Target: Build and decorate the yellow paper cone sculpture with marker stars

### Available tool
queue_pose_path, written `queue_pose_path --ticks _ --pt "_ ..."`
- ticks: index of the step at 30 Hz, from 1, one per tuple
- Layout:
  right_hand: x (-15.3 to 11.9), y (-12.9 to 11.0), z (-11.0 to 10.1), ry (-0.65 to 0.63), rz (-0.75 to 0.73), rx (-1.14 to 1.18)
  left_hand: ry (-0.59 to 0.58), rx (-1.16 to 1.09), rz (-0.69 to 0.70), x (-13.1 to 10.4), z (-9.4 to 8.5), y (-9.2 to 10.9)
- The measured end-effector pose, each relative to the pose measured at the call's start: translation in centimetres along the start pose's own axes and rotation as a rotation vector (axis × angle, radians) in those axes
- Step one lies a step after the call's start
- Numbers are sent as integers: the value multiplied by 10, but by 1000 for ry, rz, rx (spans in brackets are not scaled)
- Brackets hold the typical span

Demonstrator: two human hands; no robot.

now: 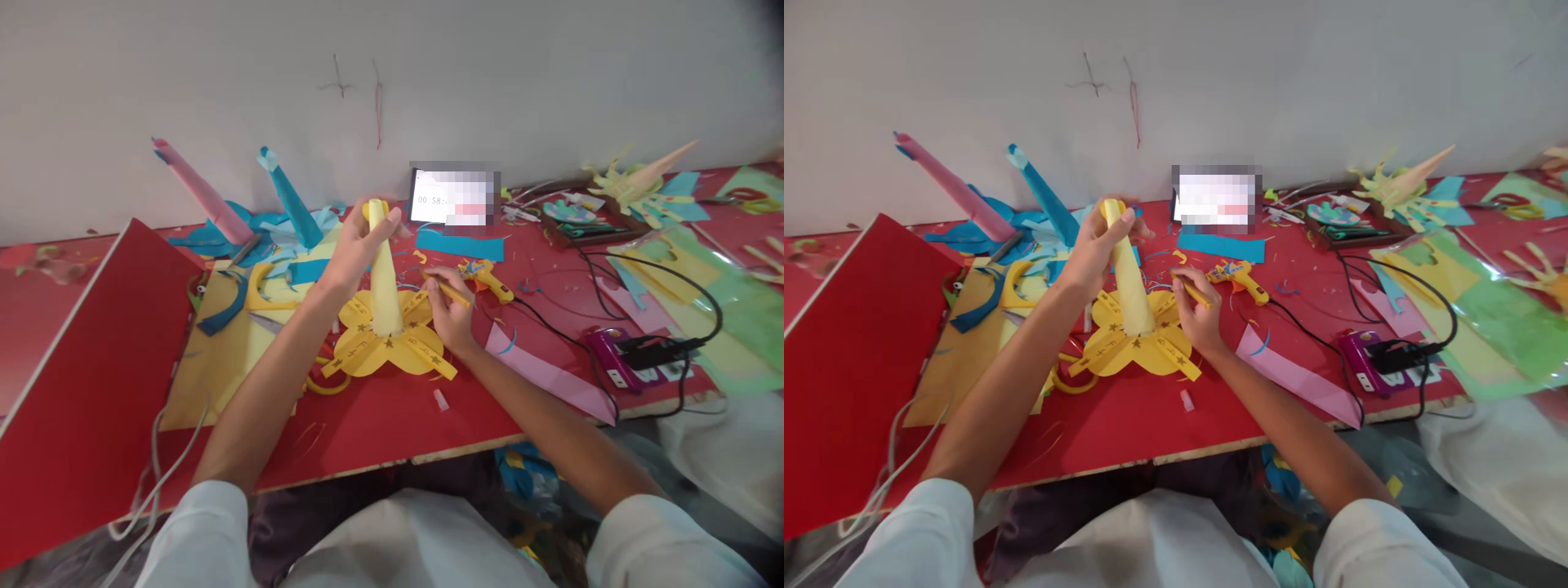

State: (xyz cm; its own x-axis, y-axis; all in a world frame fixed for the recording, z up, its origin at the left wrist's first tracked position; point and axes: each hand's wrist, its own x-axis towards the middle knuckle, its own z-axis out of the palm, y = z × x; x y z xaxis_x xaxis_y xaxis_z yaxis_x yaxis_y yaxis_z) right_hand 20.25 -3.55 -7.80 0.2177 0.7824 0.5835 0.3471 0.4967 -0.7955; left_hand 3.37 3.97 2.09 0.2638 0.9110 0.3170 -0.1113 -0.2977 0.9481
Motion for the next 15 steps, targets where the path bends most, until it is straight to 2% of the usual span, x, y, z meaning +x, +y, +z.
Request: queue_pose_path --ticks 6,9,15 --pt "6 9 6 64 62 57 -134 -24 -22 2 -13 6" --pt "11 15 10 83 70 97 -144 36 -8 2 -15 4" --pt "14 16 7 10 52 119 -125 128 -13 4 -16 -3"
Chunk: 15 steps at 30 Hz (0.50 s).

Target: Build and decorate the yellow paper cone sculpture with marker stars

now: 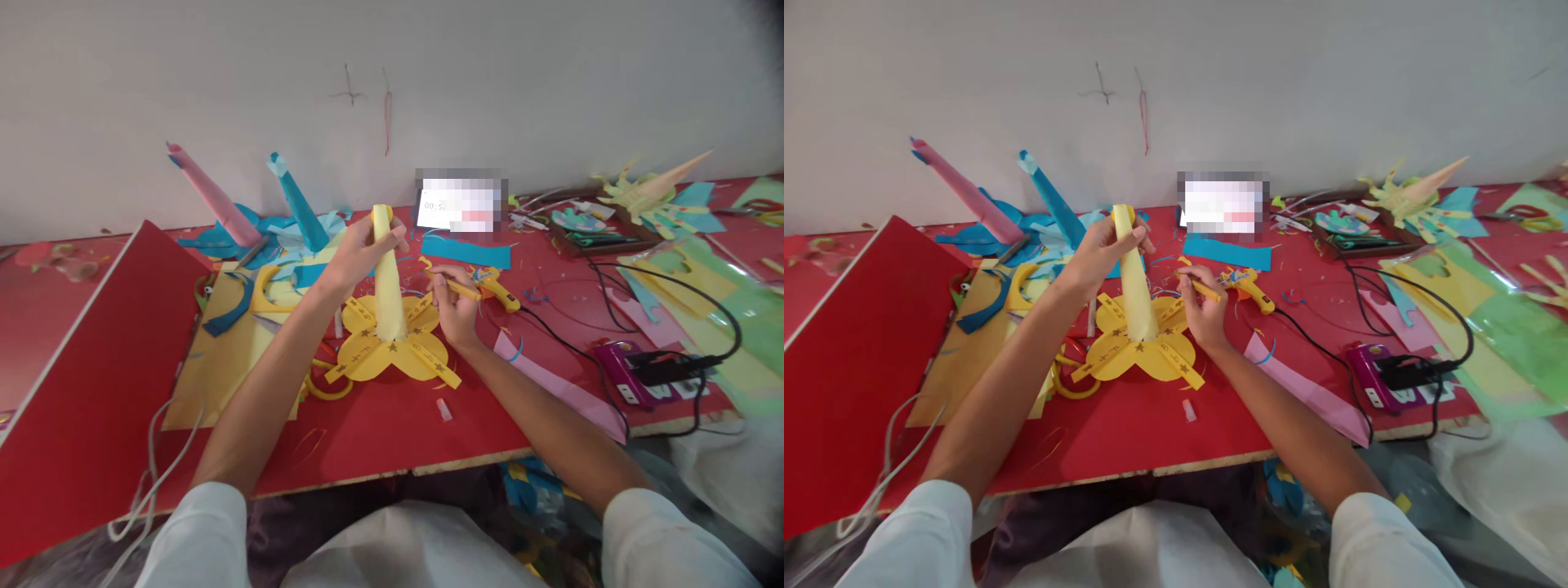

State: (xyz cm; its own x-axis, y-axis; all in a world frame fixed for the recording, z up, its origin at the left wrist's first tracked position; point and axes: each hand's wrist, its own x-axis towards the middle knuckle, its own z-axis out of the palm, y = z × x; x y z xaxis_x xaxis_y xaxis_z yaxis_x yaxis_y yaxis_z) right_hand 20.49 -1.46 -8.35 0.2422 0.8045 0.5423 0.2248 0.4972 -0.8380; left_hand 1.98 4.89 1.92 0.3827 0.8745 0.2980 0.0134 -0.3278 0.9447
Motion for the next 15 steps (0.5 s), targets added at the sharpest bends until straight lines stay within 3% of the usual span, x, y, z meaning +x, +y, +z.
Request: queue_pose_path --ticks 4,10,15 --pt "-8 -11 -5 -64 -19 -22 -28 -17 -28 0 -4 1" --pt "-16 -25 -7 -125 -64 -32 -165 -40 -150 -2 -12 -2" --pt "-16 -32 -9 -159 -141 -67 -121 -59 -166 1 -9 -10"
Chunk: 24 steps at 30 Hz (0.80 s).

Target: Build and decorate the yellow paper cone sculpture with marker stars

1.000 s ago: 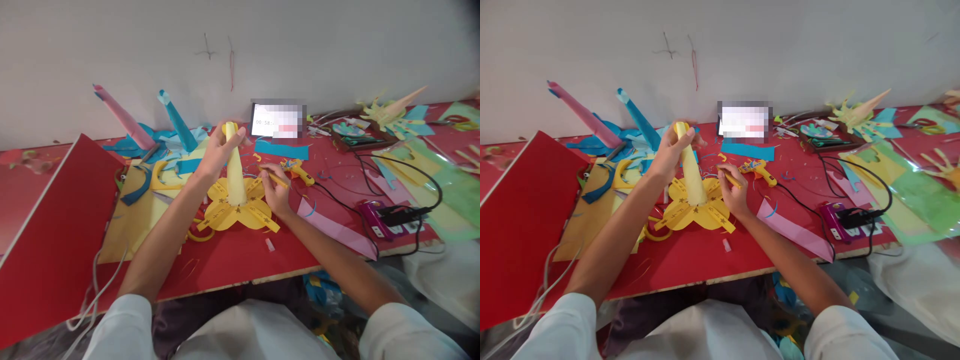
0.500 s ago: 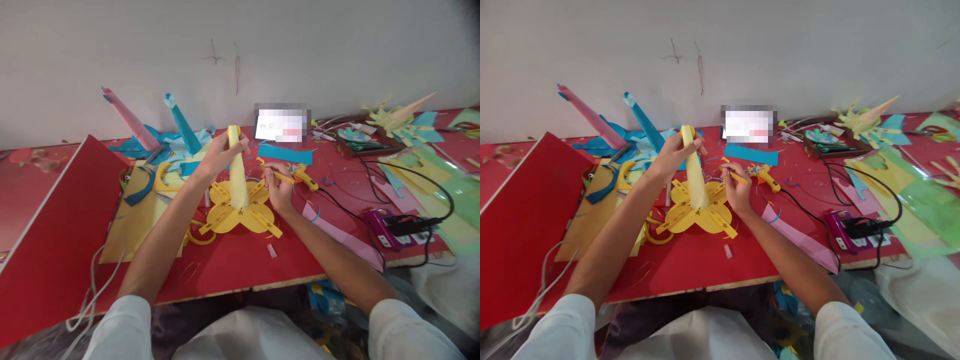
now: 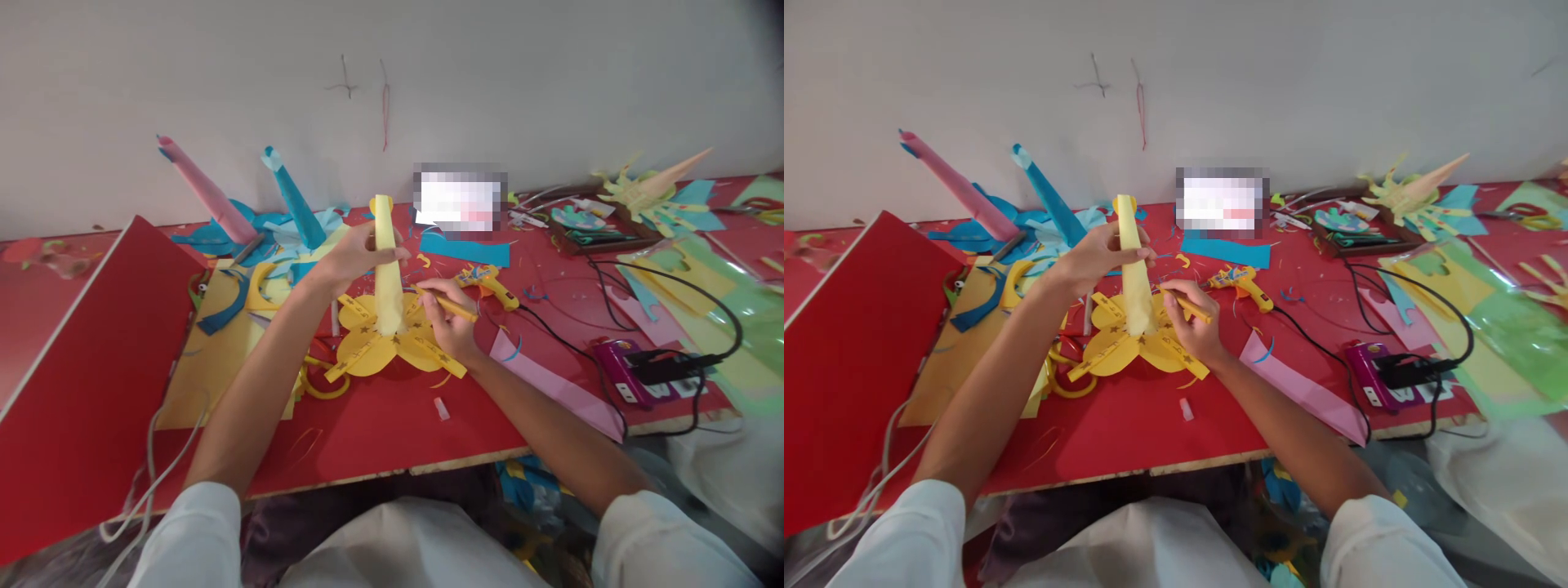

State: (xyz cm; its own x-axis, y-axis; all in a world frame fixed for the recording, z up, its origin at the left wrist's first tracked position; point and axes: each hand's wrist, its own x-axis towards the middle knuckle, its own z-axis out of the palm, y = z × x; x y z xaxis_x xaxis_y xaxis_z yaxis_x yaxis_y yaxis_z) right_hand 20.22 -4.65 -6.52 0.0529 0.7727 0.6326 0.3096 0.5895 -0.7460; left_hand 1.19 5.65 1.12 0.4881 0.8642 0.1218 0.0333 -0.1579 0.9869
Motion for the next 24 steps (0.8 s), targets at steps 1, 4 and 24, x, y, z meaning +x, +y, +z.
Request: queue_pose_path --ticks 1,4,24 --pt "0 -1 0 -6 -50 -14 16 4 5 1 1 -1" --pt "0 -1 1 -34 -233 -64 62 34 13 3 4 -5" --pt "-6 2 9 -102 -129 -62 48 109 -92 2 9 -6"
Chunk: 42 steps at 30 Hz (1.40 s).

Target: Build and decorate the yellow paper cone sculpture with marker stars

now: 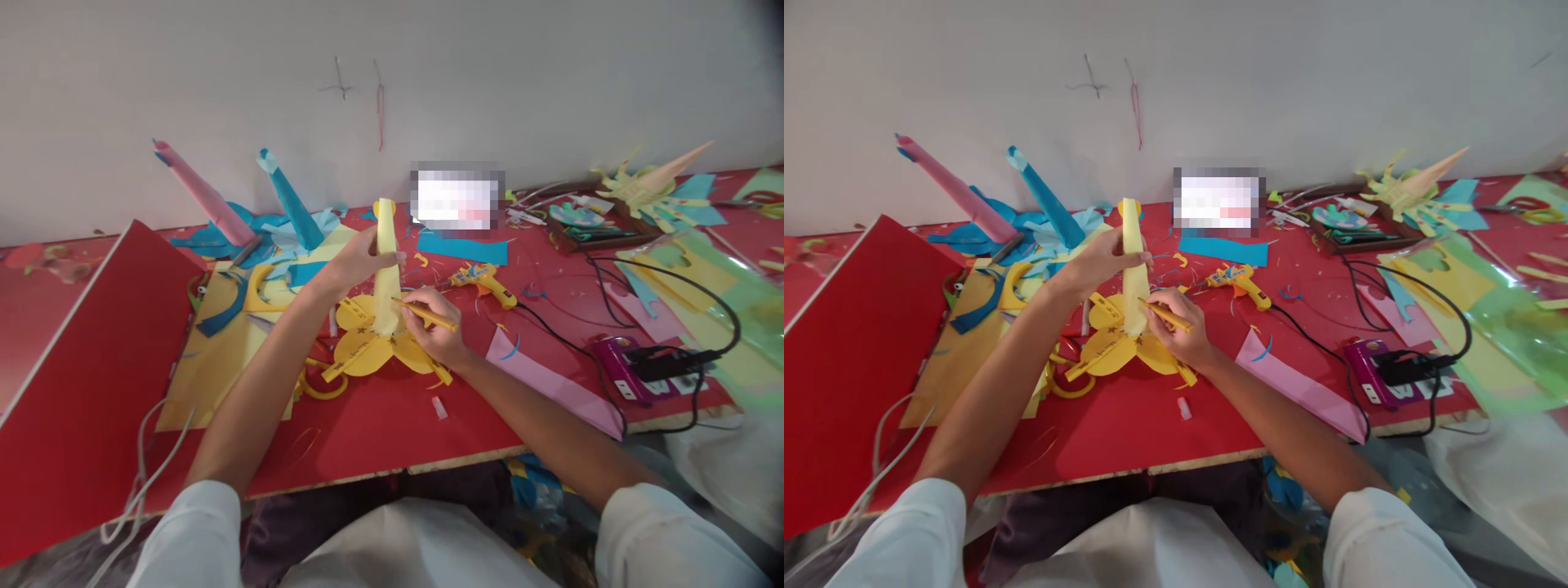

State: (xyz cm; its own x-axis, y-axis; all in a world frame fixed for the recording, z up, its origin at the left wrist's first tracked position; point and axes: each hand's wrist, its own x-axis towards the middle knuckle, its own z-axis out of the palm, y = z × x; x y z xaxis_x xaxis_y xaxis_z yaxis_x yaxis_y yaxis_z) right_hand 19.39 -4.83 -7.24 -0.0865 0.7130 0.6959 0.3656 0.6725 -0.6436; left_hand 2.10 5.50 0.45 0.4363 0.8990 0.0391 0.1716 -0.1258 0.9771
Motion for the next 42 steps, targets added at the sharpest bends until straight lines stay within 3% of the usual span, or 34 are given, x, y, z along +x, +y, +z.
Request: queue_pose_path --ticks 7,15,26,37,42 --pt "1 2 -2 49 11 -32 -3 36 24 -1 -2 1" --pt "1 4 -1 30 -39 -37 -13 -8 -13 -3 0 5" --pt "-1 2 0 -15 26 -40 -26 -16 -21 -3 2 7" --pt "-2 2 -1 18 47 -21 6 29 22 -2 -1 1" --pt "-1 0 -1 4 46 3 -36 -24 0 -3 1 5"
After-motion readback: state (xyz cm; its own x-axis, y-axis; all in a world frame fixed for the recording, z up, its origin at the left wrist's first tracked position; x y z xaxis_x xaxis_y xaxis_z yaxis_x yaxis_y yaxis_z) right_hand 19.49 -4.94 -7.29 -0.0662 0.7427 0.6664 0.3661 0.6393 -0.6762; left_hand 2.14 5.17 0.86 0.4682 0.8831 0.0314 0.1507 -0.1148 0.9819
